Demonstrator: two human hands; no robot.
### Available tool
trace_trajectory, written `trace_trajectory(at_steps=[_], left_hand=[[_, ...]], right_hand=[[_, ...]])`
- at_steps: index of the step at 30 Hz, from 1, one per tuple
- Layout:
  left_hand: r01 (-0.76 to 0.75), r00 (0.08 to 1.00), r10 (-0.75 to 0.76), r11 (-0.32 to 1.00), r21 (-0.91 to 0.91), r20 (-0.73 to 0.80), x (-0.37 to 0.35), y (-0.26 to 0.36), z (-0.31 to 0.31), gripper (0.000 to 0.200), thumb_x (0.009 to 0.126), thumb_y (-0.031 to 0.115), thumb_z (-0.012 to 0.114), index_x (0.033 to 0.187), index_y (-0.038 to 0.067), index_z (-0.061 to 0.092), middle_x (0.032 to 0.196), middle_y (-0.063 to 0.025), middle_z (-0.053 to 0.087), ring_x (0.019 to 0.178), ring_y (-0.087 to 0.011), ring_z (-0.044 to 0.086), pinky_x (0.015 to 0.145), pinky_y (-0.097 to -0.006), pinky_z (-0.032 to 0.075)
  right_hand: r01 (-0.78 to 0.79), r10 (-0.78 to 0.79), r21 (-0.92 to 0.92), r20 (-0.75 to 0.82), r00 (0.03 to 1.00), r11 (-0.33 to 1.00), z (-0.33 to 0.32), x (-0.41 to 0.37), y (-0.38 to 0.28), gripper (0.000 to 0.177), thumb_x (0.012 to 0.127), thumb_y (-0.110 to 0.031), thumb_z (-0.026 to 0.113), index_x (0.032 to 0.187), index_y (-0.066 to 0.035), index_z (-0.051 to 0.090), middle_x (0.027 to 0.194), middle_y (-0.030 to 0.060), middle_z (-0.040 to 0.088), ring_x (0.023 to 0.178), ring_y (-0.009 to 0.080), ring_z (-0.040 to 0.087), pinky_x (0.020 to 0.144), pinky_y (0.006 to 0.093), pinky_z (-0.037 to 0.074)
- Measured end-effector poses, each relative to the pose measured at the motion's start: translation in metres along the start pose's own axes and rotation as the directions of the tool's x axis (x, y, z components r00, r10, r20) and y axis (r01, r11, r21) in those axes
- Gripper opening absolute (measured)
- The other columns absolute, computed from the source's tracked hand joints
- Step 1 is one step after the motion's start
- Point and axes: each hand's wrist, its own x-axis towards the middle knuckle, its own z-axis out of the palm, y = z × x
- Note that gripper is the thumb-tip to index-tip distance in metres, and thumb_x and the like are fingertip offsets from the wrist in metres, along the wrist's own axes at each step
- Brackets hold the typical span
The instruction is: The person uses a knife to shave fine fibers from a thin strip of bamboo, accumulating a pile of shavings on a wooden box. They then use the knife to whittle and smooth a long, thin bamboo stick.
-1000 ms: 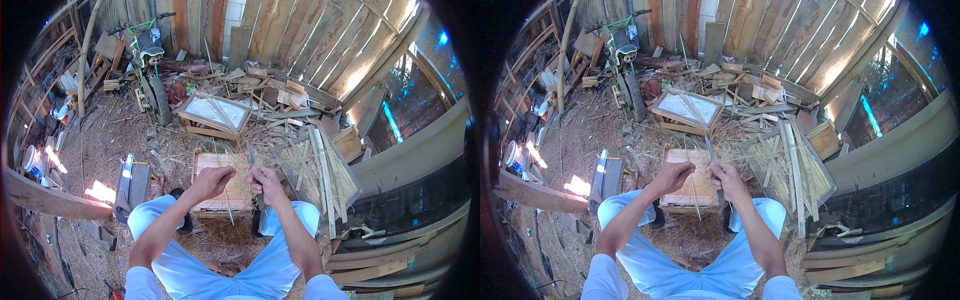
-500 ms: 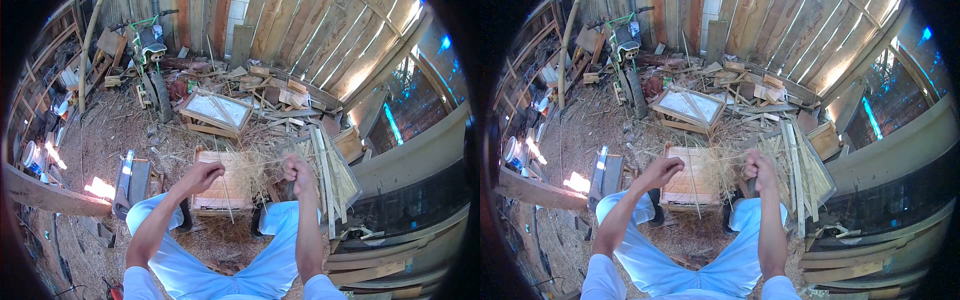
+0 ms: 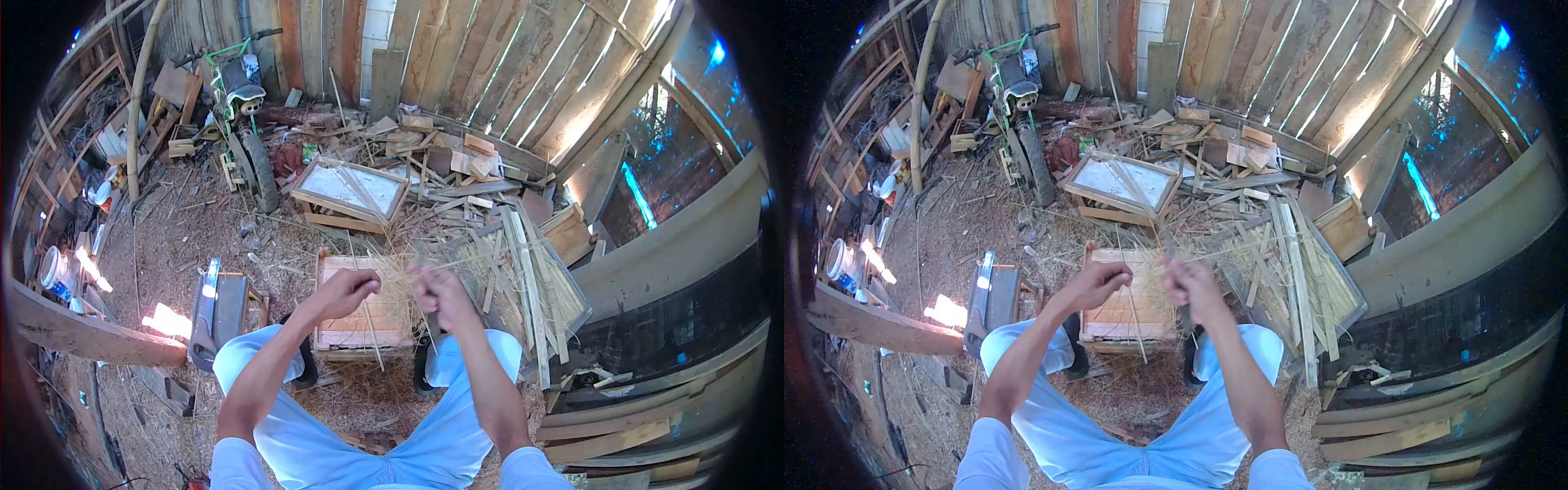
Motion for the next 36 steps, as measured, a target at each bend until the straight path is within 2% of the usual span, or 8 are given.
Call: trace_trajectory(at_steps=[11,18,22,24,29,31,34,36], left_hand=[[0.15,0.971,-0.085,0.943,-0.297,0.222,-0.005,-0.002,-0.004,0.025,0.096,0.027,0.049,0.089,0.004,0.056,0.07,0.0056,0.042,0.062,-0.0063,0.034,0.055,-0.0241,0.031],[0.168,0.978,-0.144,0.972,-0.161,0.154,-0.031,-0.01,-0.038,0.024,0.095,0.024,0.05,0.086,0.003,0.055,0.068,0.0043,0.04,0.063,-0.0073,0.034,0.055,-0.0249,0.031],[0.138,0.981,-0.11,0.974,-0.179,0.158,-0.037,-0.018,-0.035,0.024,0.095,0.024,0.051,0.086,0.003,0.055,0.067,0.0044,0.04,0.062,-0.0071,0.034,0.054,-0.0246,0.03],[0.118,0.991,-0.103,0.976,-0.183,0.091,-0.045,-0.031,-0.047,0.022,0.094,0.022,0.051,0.085,0.003,0.055,0.066,0.0046,0.039,0.061,-0.007,0.033,0.054,-0.0248,0.03],[0.207,0.977,-0.197,0.969,-0.132,0.081,-0.046,-0.021,-0.064,0.022,0.094,0.021,0.05,0.085,0.003,0.056,0.067,0.0043,0.042,0.062,-0.007,0.034,0.056,-0.0251,0.032],[0.226,0.972,-0.22,0.971,-0.074,0.078,-0.042,-0.02,-0.06,0.022,0.095,0.021,0.049,0.086,0.003,0.056,0.068,0.004,0.043,0.062,-0.0069,0.035,0.056,-0.0253,0.032],[0.14,0.99,-0.141,0.981,-0.131,0.003,-0.032,-0.031,-0.052,0.02,0.095,0.022,0.049,0.089,0.004,0.056,0.07,0.0033,0.043,0.064,-0.007,0.035,0.057,-0.025,0.032],[0.182,0.979,-0.195,0.968,-0.171,-0.058,-0.024,-0.032,-0.047,0.018,0.095,0.021,0.049,0.091,0.005,0.056,0.071,0.0029,0.044,0.065,-0.0078,0.037,0.058,-0.0247,0.033]], right_hand=[[-0.034,0.036,-0.06,0.025,0.999,0.998,-0.003,-0.009,-0.012,0.034,0.093,-0.029,0.056,0.103,0.004,0.055,0.068,-0.0001,0.053,0.048,0.0028,0.039,0.041,0.017,0.028],[0.136,-0.122,0.078,-0.163,0.979,0.988,-0.055,-0.024,-0.046,0.023,0.093,-0.023,0.056,0.098,-0.001,0.056,0.067,-0.0017,0.047,0.047,0.0031,0.036,0.041,0.0161,0.027],[0.113,-0.098,0.064,-0.203,0.974,0.992,-0.071,-0.033,-0.051,0.019,0.093,-0.022,0.056,0.096,-0.004,0.054,0.067,-0.0022,0.046,0.048,0.0034,0.036,0.04,0.0161,0.027],[0.285,-0.236,0.108,-0.331,0.914,0.952,-0.091,-0.039,-0.062,0.02,0.093,-0.024,0.055,0.097,-0.005,0.053,0.066,-0.0027,0.044,0.048,0.0037,0.036,0.04,0.0164,0.027],[0.345,-0.273,0.168,-0.345,0.898,0.923,-0.096,-0.04,-0.057,0.021,0.094,-0.026,0.054,0.099,-0.006,0.053,0.067,-0.0032,0.042,0.049,0.0035,0.035,0.039,0.0168,0.027],[0.489,-0.407,0.266,-0.309,0.859,0.83,-0.097,-0.036,-0.059,0.02,0.094,-0.026,0.053,0.099,-0.007,0.053,0.067,-0.0031,0.042,0.049,0.0038,0.035,0.04,0.0169,0.027],[0.519,-0.425,0.312,-0.323,0.846,0.796,-0.087,-0.037,-0.06,0.022,0.095,-0.025,0.052,0.104,-0.005,0.052,0.066,-0.0023,0.044,0.048,0.0036,0.035,0.039,0.0169,0.027],[0.392,-0.342,0.153,-0.276,0.898,0.907,-0.065,-0.035,-0.055,0.025,0.095,-0.025,0.052,0.11,-0.006,0.05,0.065,-0.003,0.044,0.047,0.0031,0.035,0.039,0.0162,0.027]])
